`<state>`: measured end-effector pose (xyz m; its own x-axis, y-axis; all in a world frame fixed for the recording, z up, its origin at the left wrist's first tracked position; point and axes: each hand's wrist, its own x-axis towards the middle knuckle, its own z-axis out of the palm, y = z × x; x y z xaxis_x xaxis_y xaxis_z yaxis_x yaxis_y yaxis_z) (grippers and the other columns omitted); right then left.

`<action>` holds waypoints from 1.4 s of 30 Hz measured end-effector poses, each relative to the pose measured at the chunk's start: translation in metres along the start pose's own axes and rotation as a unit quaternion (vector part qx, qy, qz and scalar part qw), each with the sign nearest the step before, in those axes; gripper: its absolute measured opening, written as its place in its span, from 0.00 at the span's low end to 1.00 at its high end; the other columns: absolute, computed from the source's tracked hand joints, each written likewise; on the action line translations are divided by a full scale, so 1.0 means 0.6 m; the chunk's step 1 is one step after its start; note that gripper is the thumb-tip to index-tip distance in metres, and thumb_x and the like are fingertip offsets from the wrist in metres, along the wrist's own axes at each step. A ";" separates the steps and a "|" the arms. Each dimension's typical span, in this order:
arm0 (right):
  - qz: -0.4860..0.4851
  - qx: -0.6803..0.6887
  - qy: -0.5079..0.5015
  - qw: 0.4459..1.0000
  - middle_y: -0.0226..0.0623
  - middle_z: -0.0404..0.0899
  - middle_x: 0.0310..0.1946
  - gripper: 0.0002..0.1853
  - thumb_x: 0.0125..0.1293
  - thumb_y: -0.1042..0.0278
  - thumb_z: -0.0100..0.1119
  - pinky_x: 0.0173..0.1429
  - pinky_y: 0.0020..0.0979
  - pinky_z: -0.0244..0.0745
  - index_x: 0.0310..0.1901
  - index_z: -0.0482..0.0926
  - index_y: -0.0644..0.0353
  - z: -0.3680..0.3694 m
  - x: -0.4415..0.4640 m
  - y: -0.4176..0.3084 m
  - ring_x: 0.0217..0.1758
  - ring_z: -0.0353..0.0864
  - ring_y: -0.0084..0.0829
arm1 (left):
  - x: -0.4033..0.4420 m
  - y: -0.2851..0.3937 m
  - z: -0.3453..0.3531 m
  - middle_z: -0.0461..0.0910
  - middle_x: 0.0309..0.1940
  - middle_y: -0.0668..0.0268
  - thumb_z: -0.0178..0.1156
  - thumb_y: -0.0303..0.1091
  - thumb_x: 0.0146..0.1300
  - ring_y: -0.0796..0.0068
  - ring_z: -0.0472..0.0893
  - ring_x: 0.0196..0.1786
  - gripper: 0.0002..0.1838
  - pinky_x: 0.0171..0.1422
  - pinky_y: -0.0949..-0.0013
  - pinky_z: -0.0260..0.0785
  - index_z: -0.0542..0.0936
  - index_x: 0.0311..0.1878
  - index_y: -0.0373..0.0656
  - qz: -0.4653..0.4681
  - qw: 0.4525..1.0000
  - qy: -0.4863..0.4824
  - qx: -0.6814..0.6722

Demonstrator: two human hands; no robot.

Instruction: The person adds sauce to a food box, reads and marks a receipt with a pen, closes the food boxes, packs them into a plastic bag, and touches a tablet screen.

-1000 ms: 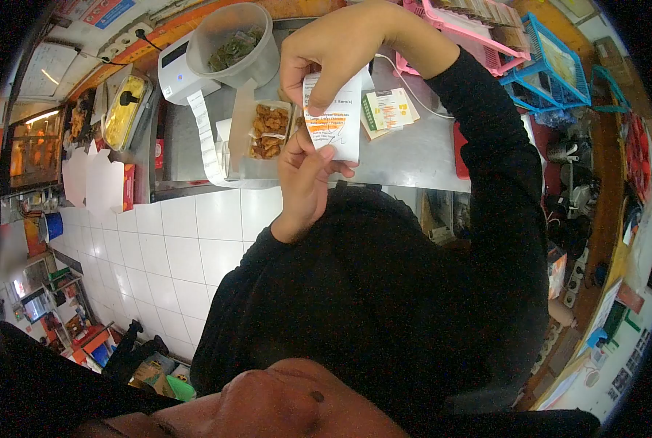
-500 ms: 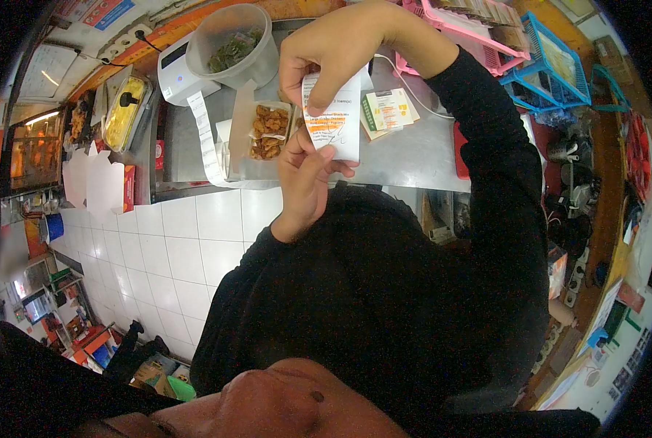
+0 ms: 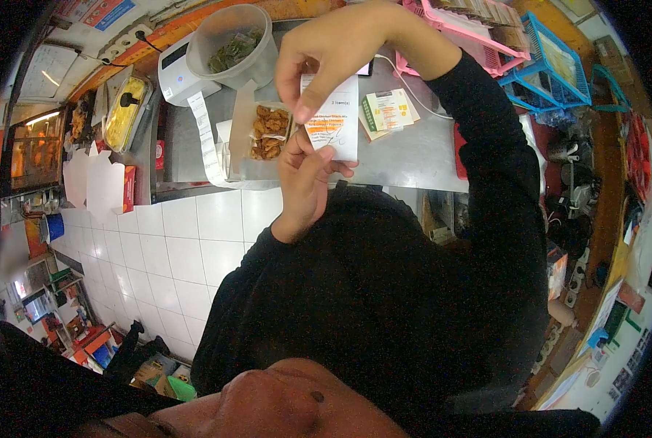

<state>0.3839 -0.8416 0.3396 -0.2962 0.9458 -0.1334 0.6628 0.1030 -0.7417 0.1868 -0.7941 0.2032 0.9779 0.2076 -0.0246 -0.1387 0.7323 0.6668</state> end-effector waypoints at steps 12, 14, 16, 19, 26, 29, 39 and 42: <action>0.082 0.208 0.513 0.829 0.25 0.75 0.34 0.11 0.66 0.66 0.61 0.36 0.18 0.68 0.44 0.70 0.58 0.141 -0.084 -0.004 0.38 0.74 0.14 | -0.007 0.002 -0.027 0.76 0.37 0.55 0.56 0.22 0.48 0.65 0.80 0.40 0.12 0.46 0.61 0.77 0.63 0.30 0.44 0.194 0.981 -0.018 -0.004; 0.078 0.270 0.524 0.804 0.24 0.75 0.32 0.12 0.65 0.69 0.62 0.35 0.17 0.68 0.44 0.69 0.58 0.172 -0.085 -0.014 0.36 0.74 0.13 | -0.004 -0.005 -0.034 0.75 0.37 0.55 0.57 0.23 0.46 0.64 0.79 0.42 0.12 0.50 0.60 0.76 0.63 0.30 0.44 0.219 0.975 -0.039 -0.018; 0.083 0.317 0.521 0.788 0.25 0.76 0.33 0.14 0.64 0.71 0.63 0.35 0.17 0.68 0.46 0.68 0.57 0.195 -0.083 -0.026 0.36 0.74 0.14 | 0.006 -0.016 -0.040 0.75 0.38 0.56 0.57 0.25 0.45 0.63 0.78 0.44 0.13 0.55 0.57 0.74 0.63 0.31 0.44 0.276 0.958 -0.069 -0.034; 0.047 0.368 0.521 0.768 0.33 0.79 0.42 0.21 0.59 0.75 0.66 0.40 0.22 0.74 0.51 0.67 0.58 0.214 -0.073 -0.047 0.38 0.78 0.18 | 0.005 -0.014 -0.032 0.75 0.43 0.55 0.58 0.28 0.45 0.60 0.78 0.49 0.14 0.59 0.50 0.71 0.63 0.32 0.44 0.248 0.967 -0.061 -0.011; -0.026 0.282 0.577 0.766 0.42 0.75 0.54 0.23 0.55 0.80 0.66 0.43 0.24 0.77 0.54 0.74 0.67 0.232 -0.068 -0.049 0.40 0.81 0.22 | 0.010 -0.013 -0.011 0.74 0.53 0.47 0.59 0.29 0.47 0.53 0.77 0.56 0.14 0.56 0.49 0.75 0.66 0.36 0.41 0.211 0.973 -0.087 -0.029; -0.043 0.224 0.599 0.768 0.45 0.72 0.58 0.23 0.54 0.82 0.66 0.39 0.23 0.79 0.54 0.77 0.69 0.233 -0.067 -0.045 0.38 0.82 0.22 | 0.006 -0.012 -0.013 0.75 0.51 0.45 0.61 0.28 0.53 0.52 0.78 0.54 0.13 0.52 0.47 0.78 0.64 0.32 0.43 0.170 0.982 -0.075 -0.041; -0.042 0.193 0.631 0.750 0.50 0.65 0.64 0.28 0.53 0.86 0.64 0.35 0.21 0.80 0.59 0.74 0.69 0.232 -0.059 -0.046 0.34 0.83 0.21 | 0.009 -0.020 -0.016 0.75 0.53 0.49 0.60 0.29 0.55 0.54 0.79 0.53 0.12 0.50 0.50 0.79 0.67 0.38 0.39 0.137 0.986 -0.093 -0.027; -0.043 0.170 0.628 0.758 0.49 0.65 0.64 0.28 0.53 0.85 0.64 0.38 0.20 0.78 0.59 0.74 0.69 0.230 -0.060 -0.040 0.35 0.82 0.19 | 0.009 -0.017 -0.012 0.75 0.53 0.49 0.60 0.29 0.55 0.57 0.79 0.52 0.13 0.49 0.53 0.79 0.68 0.40 0.38 0.131 0.987 -0.087 -0.025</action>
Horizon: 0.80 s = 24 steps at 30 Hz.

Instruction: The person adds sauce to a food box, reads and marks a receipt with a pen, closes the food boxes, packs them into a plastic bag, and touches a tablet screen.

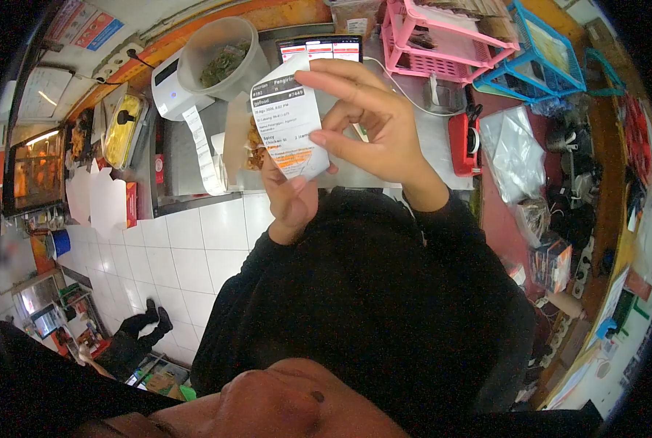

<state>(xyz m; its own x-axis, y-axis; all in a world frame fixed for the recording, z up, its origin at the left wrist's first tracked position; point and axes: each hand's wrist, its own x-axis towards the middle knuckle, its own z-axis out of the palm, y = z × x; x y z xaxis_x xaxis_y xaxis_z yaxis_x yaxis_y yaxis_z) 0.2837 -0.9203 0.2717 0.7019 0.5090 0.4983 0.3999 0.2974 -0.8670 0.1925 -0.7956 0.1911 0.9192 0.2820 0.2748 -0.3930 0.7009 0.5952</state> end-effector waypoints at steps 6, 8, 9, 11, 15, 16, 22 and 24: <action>0.010 0.004 0.001 1.000 0.47 0.66 0.63 0.28 0.54 0.84 0.64 0.42 0.20 0.75 0.60 0.74 0.67 -0.003 0.003 0.008 0.34 0.80 0.15 | 0.003 -0.002 0.002 0.77 0.50 0.52 0.62 0.30 0.53 0.64 0.80 0.47 0.18 0.44 0.63 0.78 0.71 0.46 0.35 0.009 1.000 0.012 0.014; 0.008 0.004 0.002 1.000 0.46 0.67 0.63 0.28 0.53 0.83 0.65 0.42 0.20 0.75 0.60 0.74 0.66 -0.003 0.004 0.010 0.34 0.79 0.14 | 0.003 -0.001 0.002 0.78 0.48 0.53 0.62 0.30 0.53 0.66 0.80 0.45 0.19 0.44 0.66 0.77 0.71 0.46 0.35 0.001 1.000 0.024 0.020; 0.007 0.004 0.002 1.000 0.46 0.67 0.63 0.29 0.53 0.83 0.65 0.43 0.20 0.75 0.60 0.74 0.66 -0.003 0.005 0.011 0.34 0.79 0.14 | 0.003 -0.001 0.002 0.78 0.48 0.53 0.63 0.30 0.52 0.67 0.80 0.45 0.19 0.44 0.67 0.76 0.71 0.46 0.35 -0.003 0.999 0.029 0.020; 0.004 -0.003 0.002 1.000 0.46 0.67 0.63 0.29 0.53 0.83 0.65 0.43 0.20 0.74 0.60 0.74 0.66 -0.004 0.005 0.014 0.34 0.79 0.14 | 0.004 0.000 0.001 0.78 0.47 0.55 0.63 0.30 0.52 0.69 0.80 0.44 0.19 0.44 0.69 0.76 0.72 0.46 0.36 -0.009 0.999 0.036 0.020; 0.001 -0.008 0.008 1.000 0.46 0.67 0.63 0.29 0.53 0.83 0.64 0.43 0.20 0.74 0.60 0.74 0.66 -0.004 0.007 0.018 0.33 0.79 0.14 | 0.007 -0.001 0.000 0.78 0.46 0.56 0.63 0.30 0.51 0.72 0.80 0.43 0.18 0.43 0.70 0.75 0.72 0.44 0.36 -0.013 0.999 0.031 0.021; 0.002 -0.008 0.008 1.000 0.46 0.67 0.63 0.29 0.53 0.83 0.64 0.43 0.20 0.74 0.60 0.74 0.66 -0.005 0.007 0.019 0.33 0.79 0.14 | 0.008 -0.002 -0.002 0.78 0.46 0.56 0.63 0.30 0.51 0.72 0.79 0.42 0.17 0.43 0.70 0.75 0.72 0.44 0.36 -0.014 0.999 0.027 0.022; 0.006 -0.007 0.017 1.000 0.45 0.67 0.63 0.29 0.53 0.84 0.64 0.42 0.19 0.73 0.60 0.74 0.67 -0.007 0.009 0.022 0.33 0.78 0.14 | 0.008 -0.007 -0.003 0.78 0.45 0.58 0.64 0.30 0.51 0.74 0.79 0.41 0.16 0.41 0.72 0.74 0.71 0.41 0.38 -0.021 0.998 0.042 0.031; 0.006 -0.004 0.020 1.000 0.46 0.66 0.63 0.29 0.53 0.84 0.64 0.41 0.19 0.72 0.60 0.74 0.67 -0.007 0.009 0.023 0.33 0.78 0.14 | 0.010 -0.004 0.002 0.77 0.45 0.58 0.64 0.31 0.51 0.75 0.78 0.41 0.16 0.41 0.73 0.73 0.71 0.42 0.38 -0.023 0.998 0.038 0.035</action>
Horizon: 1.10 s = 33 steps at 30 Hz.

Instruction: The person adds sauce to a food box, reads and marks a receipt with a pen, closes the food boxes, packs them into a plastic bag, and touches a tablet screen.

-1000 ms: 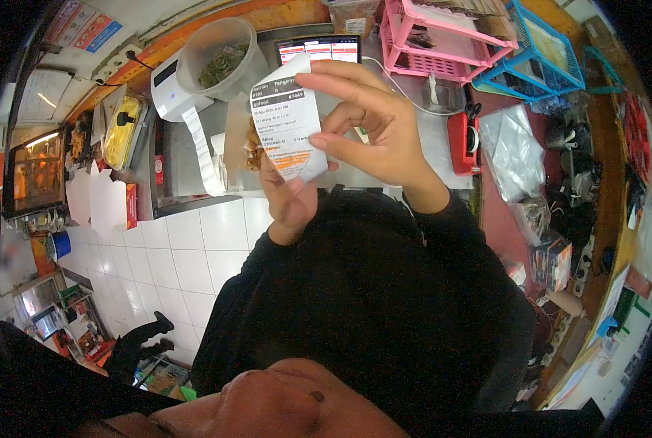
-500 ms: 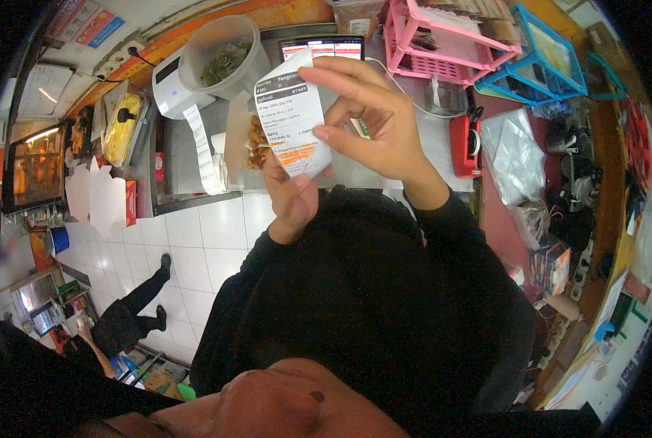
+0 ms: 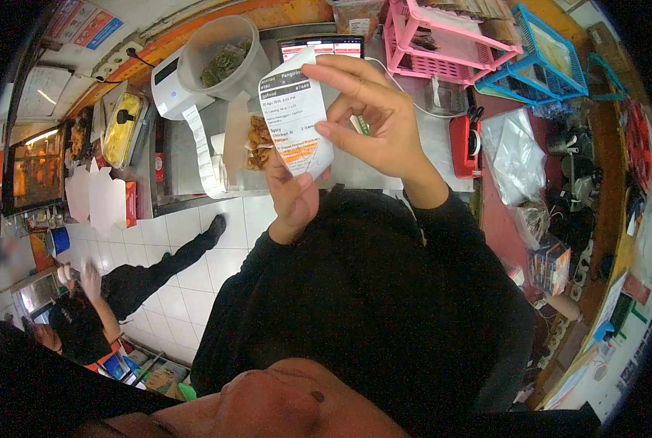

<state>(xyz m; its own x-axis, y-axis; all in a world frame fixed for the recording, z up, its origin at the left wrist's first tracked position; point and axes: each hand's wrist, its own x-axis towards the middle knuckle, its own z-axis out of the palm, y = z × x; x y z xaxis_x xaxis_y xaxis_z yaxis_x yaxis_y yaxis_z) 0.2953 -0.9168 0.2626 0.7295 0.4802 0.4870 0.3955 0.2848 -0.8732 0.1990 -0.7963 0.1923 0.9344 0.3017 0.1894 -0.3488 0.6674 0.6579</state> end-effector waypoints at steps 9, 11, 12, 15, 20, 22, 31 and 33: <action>0.015 0.004 0.003 1.000 0.46 0.65 0.64 0.29 0.54 0.85 0.63 0.41 0.18 0.72 0.61 0.73 0.66 -0.003 0.001 0.004 0.34 0.79 0.14 | 0.001 -0.004 -0.006 0.77 0.46 0.60 0.63 0.32 0.54 0.76 0.78 0.43 0.20 0.41 0.74 0.73 0.71 0.48 0.36 -0.005 1.000 -0.015 0.022; 0.016 0.007 0.004 1.000 0.46 0.65 0.64 0.30 0.54 0.85 0.63 0.41 0.18 0.72 0.61 0.73 0.66 -0.004 0.001 0.007 0.34 0.80 0.14 | 0.001 -0.005 -0.006 0.76 0.46 0.60 0.63 0.32 0.54 0.76 0.78 0.44 0.20 0.41 0.74 0.73 0.71 0.48 0.37 -0.007 1.000 -0.014 0.021; 0.016 0.009 0.005 1.000 0.45 0.65 0.65 0.30 0.54 0.85 0.63 0.41 0.17 0.72 0.61 0.73 0.66 -0.005 0.001 0.009 0.34 0.80 0.14 | 0.001 -0.004 -0.005 0.76 0.47 0.60 0.63 0.32 0.54 0.76 0.77 0.44 0.20 0.41 0.74 0.73 0.71 0.48 0.37 -0.012 1.000 -0.014 0.019; 0.026 0.005 0.010 1.000 0.45 0.65 0.65 0.30 0.54 0.85 0.63 0.40 0.17 0.71 0.61 0.73 0.65 -0.005 0.000 0.006 0.34 0.80 0.14 | 0.002 -0.003 -0.003 0.76 0.47 0.60 0.62 0.31 0.54 0.75 0.78 0.44 0.19 0.40 0.74 0.73 0.71 0.48 0.37 -0.019 1.000 -0.015 0.017; 0.037 -0.001 0.010 0.999 0.44 0.64 0.65 0.30 0.54 0.84 0.63 0.39 0.16 0.70 0.62 0.74 0.64 -0.008 -0.002 0.009 0.34 0.80 0.14 | 0.002 -0.005 -0.006 0.76 0.47 0.60 0.62 0.31 0.54 0.75 0.78 0.44 0.19 0.40 0.74 0.73 0.71 0.48 0.38 -0.026 0.999 -0.022 0.013; 0.040 -0.001 0.011 0.999 0.43 0.64 0.66 0.30 0.54 0.84 0.63 0.39 0.16 0.70 0.62 0.74 0.63 -0.008 -0.003 0.009 0.34 0.80 0.14 | 0.002 -0.006 -0.006 0.76 0.47 0.60 0.62 0.31 0.54 0.75 0.77 0.44 0.19 0.40 0.74 0.73 0.71 0.48 0.38 -0.028 0.999 -0.022 0.014; 0.044 0.005 0.014 0.999 0.42 0.64 0.66 0.30 0.54 0.85 0.63 0.39 0.16 0.72 0.62 0.74 0.63 -0.009 -0.004 0.010 0.34 0.80 0.14 | 0.003 -0.004 -0.001 0.76 0.47 0.60 0.62 0.31 0.54 0.75 0.77 0.44 0.19 0.41 0.73 0.73 0.71 0.49 0.38 -0.032 0.999 -0.030 0.009; 0.042 -0.001 0.012 0.999 0.42 0.64 0.66 0.30 0.54 0.85 0.63 0.39 0.16 0.72 0.62 0.74 0.63 -0.011 -0.004 0.010 0.34 0.80 0.14 | 0.003 -0.003 0.002 0.76 0.48 0.60 0.62 0.31 0.54 0.75 0.77 0.44 0.20 0.41 0.73 0.73 0.71 0.49 0.38 -0.035 0.999 -0.028 0.009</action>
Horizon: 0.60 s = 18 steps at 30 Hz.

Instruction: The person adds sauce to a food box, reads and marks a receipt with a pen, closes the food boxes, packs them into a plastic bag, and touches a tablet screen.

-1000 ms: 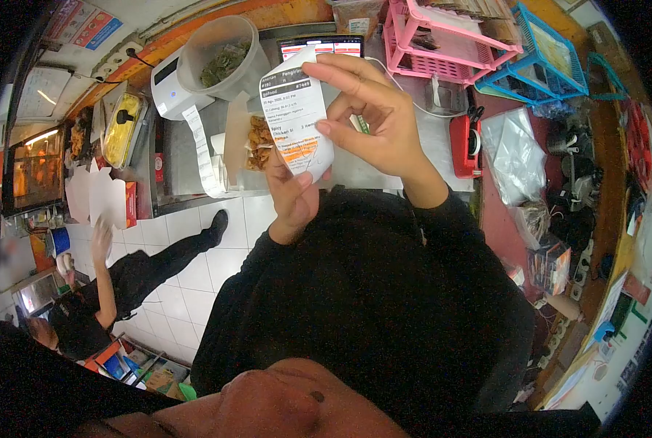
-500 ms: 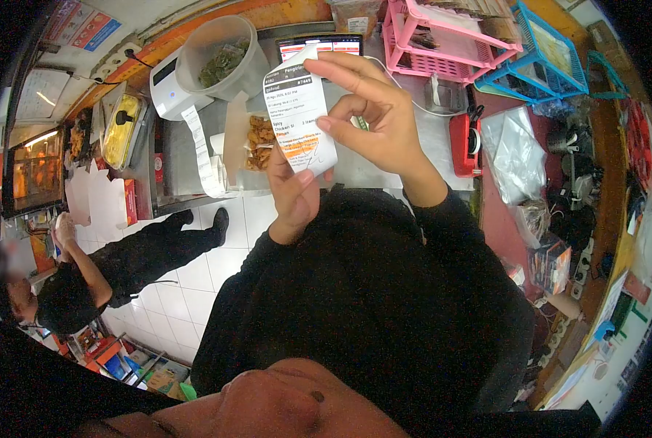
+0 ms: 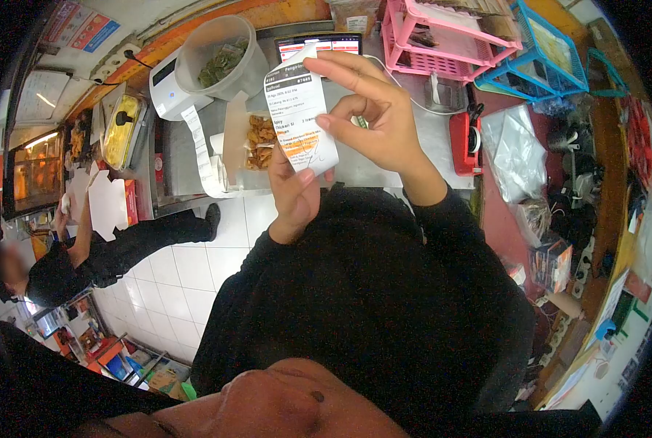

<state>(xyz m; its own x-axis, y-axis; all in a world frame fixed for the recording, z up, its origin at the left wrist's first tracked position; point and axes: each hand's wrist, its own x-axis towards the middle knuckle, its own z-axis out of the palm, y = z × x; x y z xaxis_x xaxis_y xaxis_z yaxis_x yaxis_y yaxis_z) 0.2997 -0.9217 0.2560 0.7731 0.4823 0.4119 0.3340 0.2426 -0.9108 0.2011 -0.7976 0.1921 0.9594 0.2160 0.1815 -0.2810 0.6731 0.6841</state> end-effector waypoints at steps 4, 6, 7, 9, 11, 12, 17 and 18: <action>0.003 0.002 0.001 1.000 0.42 0.64 0.66 0.30 0.54 0.85 0.63 0.40 0.16 0.72 0.62 0.73 0.63 0.000 -0.001 -0.001 0.34 0.80 0.13 | -0.001 -0.002 -0.001 0.76 0.47 0.60 0.62 0.31 0.55 0.76 0.77 0.44 0.20 0.40 0.74 0.73 0.71 0.50 0.38 -0.005 1.000 0.004 0.004; 0.003 0.002 0.002 1.000 0.42 0.64 0.66 0.30 0.54 0.85 0.63 0.40 0.16 0.72 0.62 0.73 0.63 -0.001 -0.002 0.001 0.34 0.79 0.13 | -0.001 -0.002 0.001 0.76 0.47 0.60 0.62 0.31 0.55 0.76 0.77 0.44 0.20 0.40 0.74 0.73 0.71 0.50 0.38 -0.005 1.000 0.006 0.006; 0.003 0.002 0.002 1.000 0.42 0.64 0.66 0.30 0.54 0.84 0.63 0.40 0.16 0.72 0.62 0.73 0.63 -0.002 -0.002 0.000 0.34 0.79 0.13 | -0.001 -0.002 0.002 0.77 0.47 0.60 0.63 0.31 0.55 0.76 0.78 0.43 0.20 0.40 0.74 0.73 0.71 0.50 0.38 -0.005 1.000 0.008 0.007; 0.004 0.003 0.002 1.000 0.42 0.63 0.66 0.30 0.54 0.84 0.63 0.40 0.16 0.72 0.62 0.73 0.63 -0.001 -0.002 -0.001 0.34 0.79 0.13 | -0.002 -0.002 0.002 0.77 0.47 0.60 0.62 0.31 0.55 0.76 0.78 0.43 0.20 0.40 0.74 0.73 0.71 0.50 0.38 -0.008 1.000 0.008 0.008; 0.002 0.002 -0.001 1.000 0.42 0.63 0.66 0.30 0.54 0.84 0.63 0.40 0.16 0.72 0.62 0.73 0.63 -0.002 -0.002 0.000 0.34 0.79 0.13 | -0.002 -0.003 0.001 0.77 0.47 0.60 0.62 0.31 0.55 0.76 0.78 0.43 0.20 0.40 0.74 0.73 0.71 0.50 0.38 -0.008 1.000 0.006 0.009; 0.001 0.002 -0.002 1.000 0.43 0.63 0.67 0.30 0.54 0.84 0.63 0.40 0.16 0.72 0.62 0.73 0.63 -0.003 -0.002 0.000 0.34 0.79 0.13 | -0.002 -0.004 0.000 0.77 0.47 0.60 0.62 0.31 0.55 0.76 0.78 0.43 0.20 0.40 0.74 0.73 0.71 0.50 0.37 -0.007 1.000 0.004 0.009; 0.001 -0.004 0.000 1.000 0.43 0.63 0.67 0.30 0.54 0.84 0.63 0.40 0.17 0.72 0.62 0.73 0.62 -0.003 -0.002 0.000 0.34 0.79 0.13 | -0.002 -0.003 0.002 0.77 0.47 0.60 0.63 0.31 0.54 0.76 0.78 0.44 0.22 0.40 0.74 0.74 0.71 0.52 0.37 -0.012 1.000 0.001 0.004; 0.001 -0.005 0.001 1.000 0.43 0.63 0.67 0.30 0.54 0.84 0.63 0.40 0.17 0.72 0.62 0.73 0.62 -0.003 -0.002 -0.001 0.34 0.79 0.13 | -0.002 -0.003 0.001 0.77 0.47 0.61 0.63 0.31 0.54 0.76 0.78 0.44 0.22 0.40 0.74 0.74 0.71 0.52 0.37 -0.013 1.000 0.000 0.003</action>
<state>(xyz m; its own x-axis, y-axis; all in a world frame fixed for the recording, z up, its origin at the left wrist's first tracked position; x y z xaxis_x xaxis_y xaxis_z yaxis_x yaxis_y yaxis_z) 0.2994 -0.9240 0.2558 0.7748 0.4818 0.4093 0.3374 0.2324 -0.9122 0.2006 -0.7997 0.1912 0.9661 0.1997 0.1637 -0.2567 0.6746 0.6921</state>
